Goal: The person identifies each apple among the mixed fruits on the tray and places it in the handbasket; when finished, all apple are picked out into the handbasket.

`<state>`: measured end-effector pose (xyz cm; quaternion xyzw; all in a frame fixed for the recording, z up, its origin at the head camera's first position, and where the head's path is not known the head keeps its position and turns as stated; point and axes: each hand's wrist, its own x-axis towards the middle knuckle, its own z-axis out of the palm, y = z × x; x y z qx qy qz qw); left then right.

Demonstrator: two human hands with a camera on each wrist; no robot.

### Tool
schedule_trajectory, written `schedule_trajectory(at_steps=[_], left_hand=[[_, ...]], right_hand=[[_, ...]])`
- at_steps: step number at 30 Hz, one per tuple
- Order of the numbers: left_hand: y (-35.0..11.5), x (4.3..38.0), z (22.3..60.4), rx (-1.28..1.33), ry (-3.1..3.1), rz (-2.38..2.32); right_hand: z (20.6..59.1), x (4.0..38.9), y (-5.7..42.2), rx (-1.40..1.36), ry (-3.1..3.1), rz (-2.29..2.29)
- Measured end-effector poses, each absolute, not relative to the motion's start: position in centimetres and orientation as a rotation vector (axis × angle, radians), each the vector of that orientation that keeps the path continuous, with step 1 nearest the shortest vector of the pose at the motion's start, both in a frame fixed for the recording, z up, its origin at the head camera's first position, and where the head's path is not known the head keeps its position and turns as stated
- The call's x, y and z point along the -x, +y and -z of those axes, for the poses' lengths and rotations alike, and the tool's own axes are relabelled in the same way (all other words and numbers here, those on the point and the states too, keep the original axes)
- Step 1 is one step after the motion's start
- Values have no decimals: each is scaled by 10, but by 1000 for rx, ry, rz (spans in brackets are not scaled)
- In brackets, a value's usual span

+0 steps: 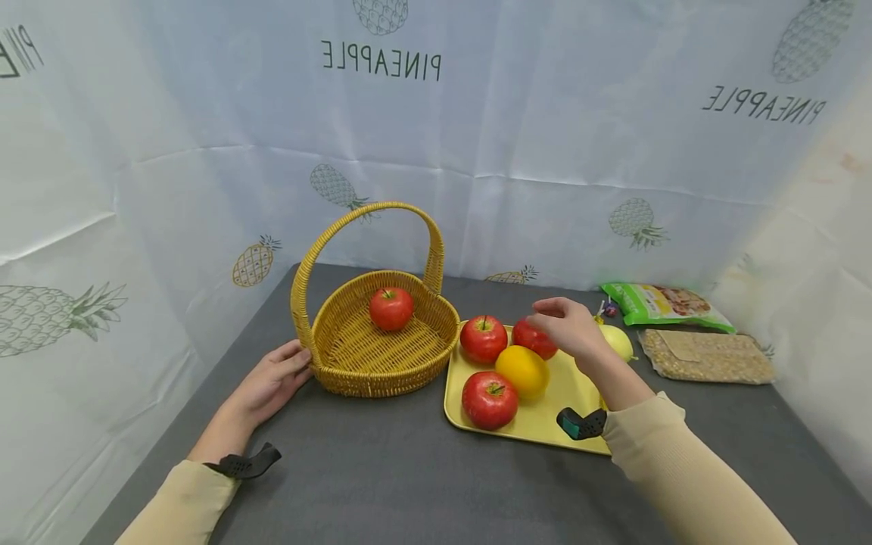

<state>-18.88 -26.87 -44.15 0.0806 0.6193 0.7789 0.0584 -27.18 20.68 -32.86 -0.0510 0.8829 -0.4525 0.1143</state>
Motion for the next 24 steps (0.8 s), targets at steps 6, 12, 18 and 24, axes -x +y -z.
schedule_trajectory(at_steps=[6, 12, 18, 24], left_hand=[[-268, 188, 440, -230, 1874, -2366], [-269, 189, 440, -243, 1878, -2356], [-269, 188, 440, -253, 1860, -2363], [-269, 187, 439, -288, 1860, -2363]], right_hand=[[334, 274, 217, 131, 2648, 1245], [341, 278, 223, 67, 2620, 1252], [349, 281, 227, 35, 2576, 1244], [357, 286, 234, 56, 2429, 1343]])
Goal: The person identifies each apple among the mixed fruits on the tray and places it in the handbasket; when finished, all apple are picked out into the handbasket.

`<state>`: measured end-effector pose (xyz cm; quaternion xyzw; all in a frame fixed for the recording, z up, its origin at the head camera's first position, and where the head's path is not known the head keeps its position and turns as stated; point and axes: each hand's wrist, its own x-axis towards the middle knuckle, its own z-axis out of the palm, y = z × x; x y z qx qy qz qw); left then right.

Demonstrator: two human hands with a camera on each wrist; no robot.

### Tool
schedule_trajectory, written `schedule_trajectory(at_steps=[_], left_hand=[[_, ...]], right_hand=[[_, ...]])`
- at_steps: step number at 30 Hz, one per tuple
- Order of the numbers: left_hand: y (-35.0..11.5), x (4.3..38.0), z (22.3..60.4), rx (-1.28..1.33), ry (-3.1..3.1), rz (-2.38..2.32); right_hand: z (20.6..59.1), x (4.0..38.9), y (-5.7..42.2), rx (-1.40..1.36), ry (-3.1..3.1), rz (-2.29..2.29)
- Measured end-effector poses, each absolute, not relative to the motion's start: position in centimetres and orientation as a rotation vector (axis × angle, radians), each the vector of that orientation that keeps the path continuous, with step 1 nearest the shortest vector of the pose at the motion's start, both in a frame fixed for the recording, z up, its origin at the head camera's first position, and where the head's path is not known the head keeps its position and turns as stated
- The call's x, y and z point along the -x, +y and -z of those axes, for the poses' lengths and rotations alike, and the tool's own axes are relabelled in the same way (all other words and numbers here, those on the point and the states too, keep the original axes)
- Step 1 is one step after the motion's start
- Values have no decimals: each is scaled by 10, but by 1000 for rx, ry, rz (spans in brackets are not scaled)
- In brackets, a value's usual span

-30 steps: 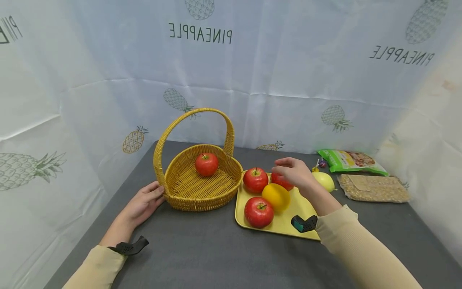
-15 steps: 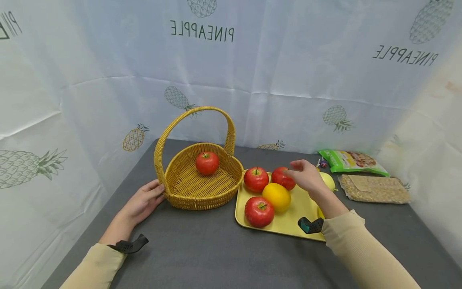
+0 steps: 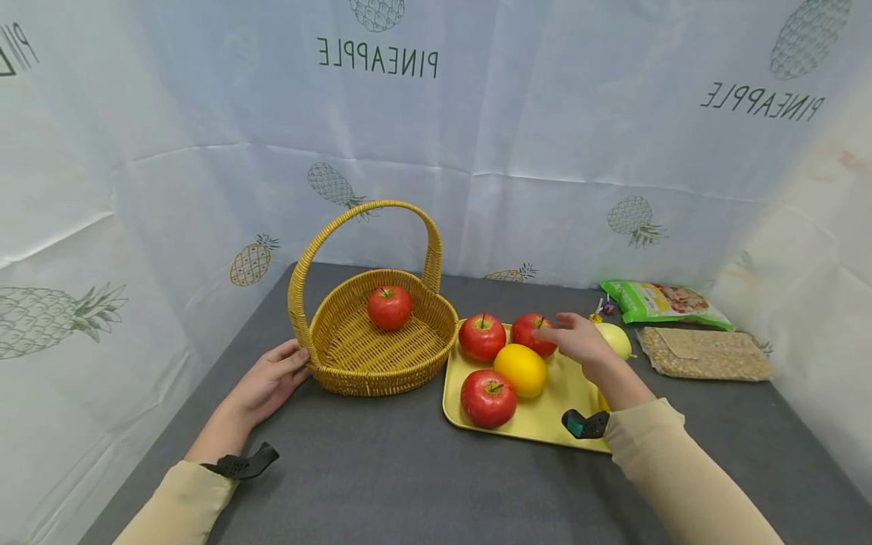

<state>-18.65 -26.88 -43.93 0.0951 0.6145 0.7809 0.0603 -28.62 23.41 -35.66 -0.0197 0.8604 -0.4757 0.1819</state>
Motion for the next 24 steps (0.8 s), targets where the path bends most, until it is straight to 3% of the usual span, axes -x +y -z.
schedule_trajectory(at_steps=[24], left_hand=[[-271, 189, 441, -288, 1835, -2360]], right_hand=[[374, 307, 246, 123, 2236, 1348]])
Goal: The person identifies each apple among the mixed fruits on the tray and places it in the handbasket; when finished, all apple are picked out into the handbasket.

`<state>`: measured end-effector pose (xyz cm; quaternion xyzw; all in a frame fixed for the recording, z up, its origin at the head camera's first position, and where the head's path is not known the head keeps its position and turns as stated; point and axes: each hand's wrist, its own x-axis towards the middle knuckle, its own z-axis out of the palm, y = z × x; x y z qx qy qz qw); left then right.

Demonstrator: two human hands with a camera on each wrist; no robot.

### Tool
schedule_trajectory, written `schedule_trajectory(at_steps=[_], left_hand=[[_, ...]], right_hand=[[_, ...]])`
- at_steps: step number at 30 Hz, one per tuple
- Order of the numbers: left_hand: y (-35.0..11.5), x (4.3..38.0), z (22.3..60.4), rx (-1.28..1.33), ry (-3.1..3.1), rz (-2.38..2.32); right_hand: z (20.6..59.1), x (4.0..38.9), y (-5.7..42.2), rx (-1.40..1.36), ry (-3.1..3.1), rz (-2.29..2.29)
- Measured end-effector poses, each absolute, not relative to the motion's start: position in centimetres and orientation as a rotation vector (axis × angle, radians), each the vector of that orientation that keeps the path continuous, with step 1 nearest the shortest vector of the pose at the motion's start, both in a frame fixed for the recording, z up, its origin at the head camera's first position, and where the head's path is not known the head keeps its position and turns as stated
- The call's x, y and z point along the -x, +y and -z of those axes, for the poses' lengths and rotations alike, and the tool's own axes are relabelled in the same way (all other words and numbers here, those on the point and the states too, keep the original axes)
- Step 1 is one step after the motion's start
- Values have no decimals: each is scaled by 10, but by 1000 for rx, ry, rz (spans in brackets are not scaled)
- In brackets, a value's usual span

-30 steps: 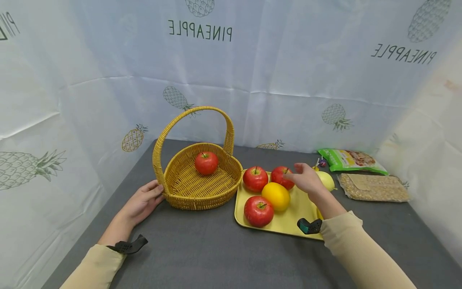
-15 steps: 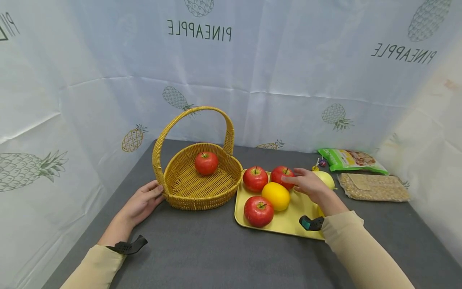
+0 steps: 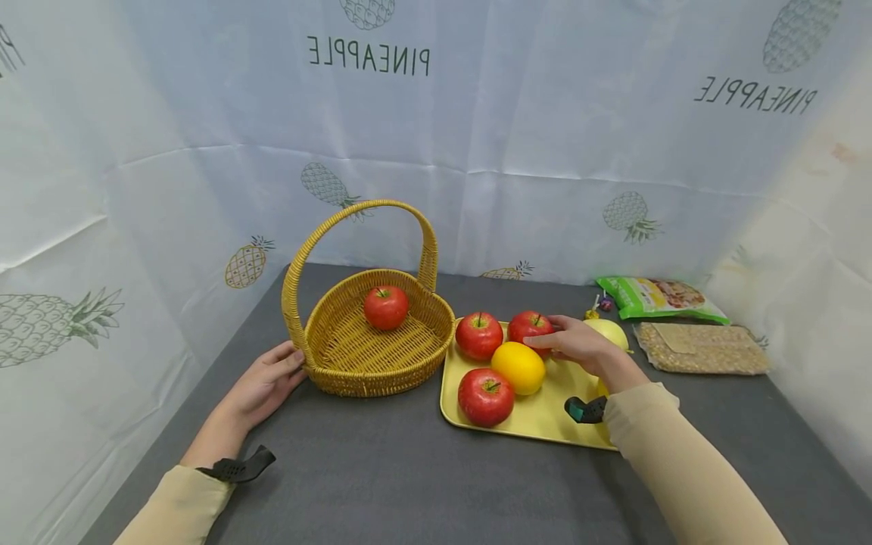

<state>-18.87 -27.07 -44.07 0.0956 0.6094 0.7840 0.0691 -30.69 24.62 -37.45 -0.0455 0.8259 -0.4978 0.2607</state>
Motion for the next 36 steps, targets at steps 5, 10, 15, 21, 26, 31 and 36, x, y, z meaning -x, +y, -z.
schedule_trajectory(at_steps=[5, 10, 15, 21, 26, 31, 36], left_hand=[[-271, 189, 442, -303, 1833, -2365], [-270, 189, 442, -315, 1836, -2362], [-270, 189, 441, -314, 1838, -2360], [-271, 189, 442, -313, 1835, -2364], [-272, 189, 443, -303, 1828, -2376], [-272, 190, 443, -296, 1831, -2371], [-271, 191, 443, -283, 1843, -2364]], right_hand=[[375, 308, 246, 112, 2240, 1341], [375, 304, 247, 93, 2231, 1360], [373, 300, 248, 83, 2278, 1330], [368, 295, 250, 57, 2411, 1170], [367, 294, 249, 30, 2472, 1098], [367, 293, 248, 21, 2495, 1119], [368, 293, 249, 7, 2502, 1150]])
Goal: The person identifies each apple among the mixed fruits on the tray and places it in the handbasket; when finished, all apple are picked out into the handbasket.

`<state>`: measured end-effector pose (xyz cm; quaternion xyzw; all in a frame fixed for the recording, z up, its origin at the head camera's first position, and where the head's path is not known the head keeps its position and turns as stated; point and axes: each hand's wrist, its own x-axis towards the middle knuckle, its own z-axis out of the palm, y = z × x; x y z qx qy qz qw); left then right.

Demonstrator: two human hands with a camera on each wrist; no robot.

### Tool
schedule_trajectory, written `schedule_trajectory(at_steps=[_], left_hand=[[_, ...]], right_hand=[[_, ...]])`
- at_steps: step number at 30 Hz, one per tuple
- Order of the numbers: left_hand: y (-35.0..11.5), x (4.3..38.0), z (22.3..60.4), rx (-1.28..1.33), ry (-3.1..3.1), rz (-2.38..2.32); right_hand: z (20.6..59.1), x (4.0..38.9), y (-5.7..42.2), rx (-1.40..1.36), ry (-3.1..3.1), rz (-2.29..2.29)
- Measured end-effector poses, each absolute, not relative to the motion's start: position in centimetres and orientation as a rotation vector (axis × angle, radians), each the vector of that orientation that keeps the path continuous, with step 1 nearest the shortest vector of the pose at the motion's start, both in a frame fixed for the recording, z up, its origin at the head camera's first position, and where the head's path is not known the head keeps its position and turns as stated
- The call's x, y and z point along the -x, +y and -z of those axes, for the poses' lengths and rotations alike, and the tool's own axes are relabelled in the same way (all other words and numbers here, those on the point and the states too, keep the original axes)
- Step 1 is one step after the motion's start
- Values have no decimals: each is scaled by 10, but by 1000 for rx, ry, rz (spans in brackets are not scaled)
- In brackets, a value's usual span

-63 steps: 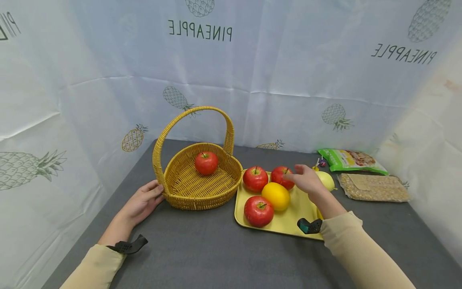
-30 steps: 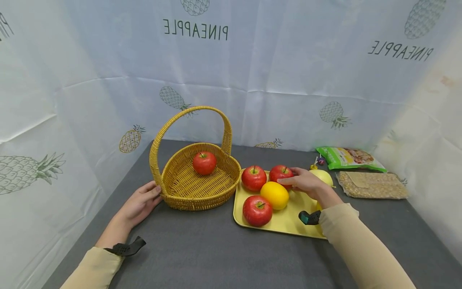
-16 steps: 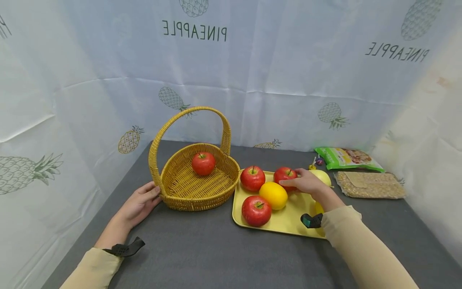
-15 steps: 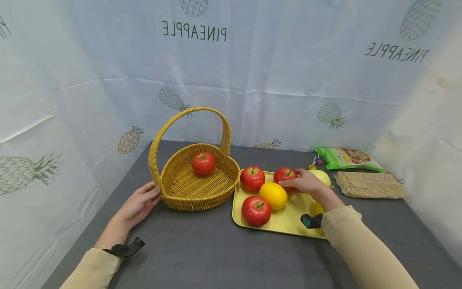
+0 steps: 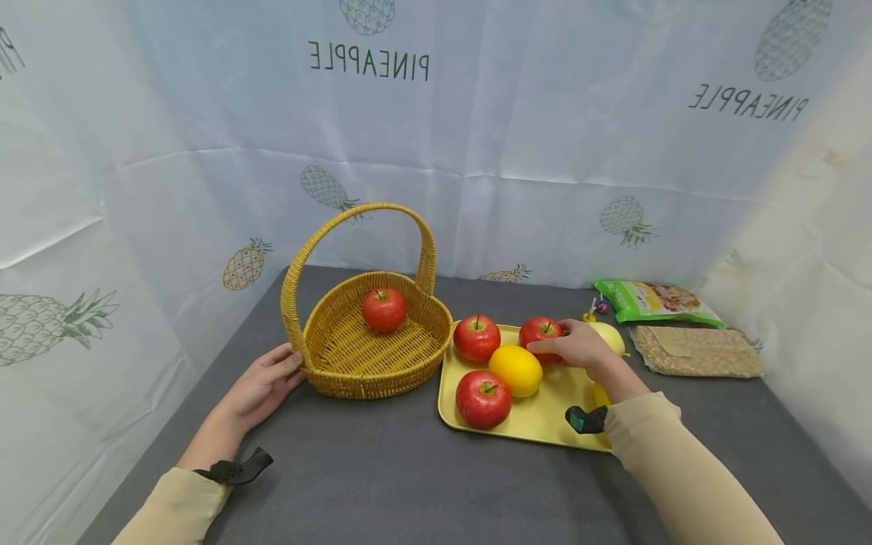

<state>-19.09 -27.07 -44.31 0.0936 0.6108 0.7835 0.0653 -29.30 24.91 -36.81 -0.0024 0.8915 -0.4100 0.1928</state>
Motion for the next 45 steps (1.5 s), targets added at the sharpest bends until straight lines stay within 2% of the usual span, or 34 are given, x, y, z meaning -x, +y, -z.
schedule_trajectory(at_steps=[15, 26, 45], left_hand=[[-272, 190, 444, -331, 1844, -2352], [-271, 189, 444, -305, 1842, -2357], [-270, 190, 442, -278, 1841, -2366]], right_hand=[[372, 296, 246, -54, 2616, 1130], [360, 294, 239, -26, 2536, 1366], [333, 292, 207, 165, 2381, 1490]])
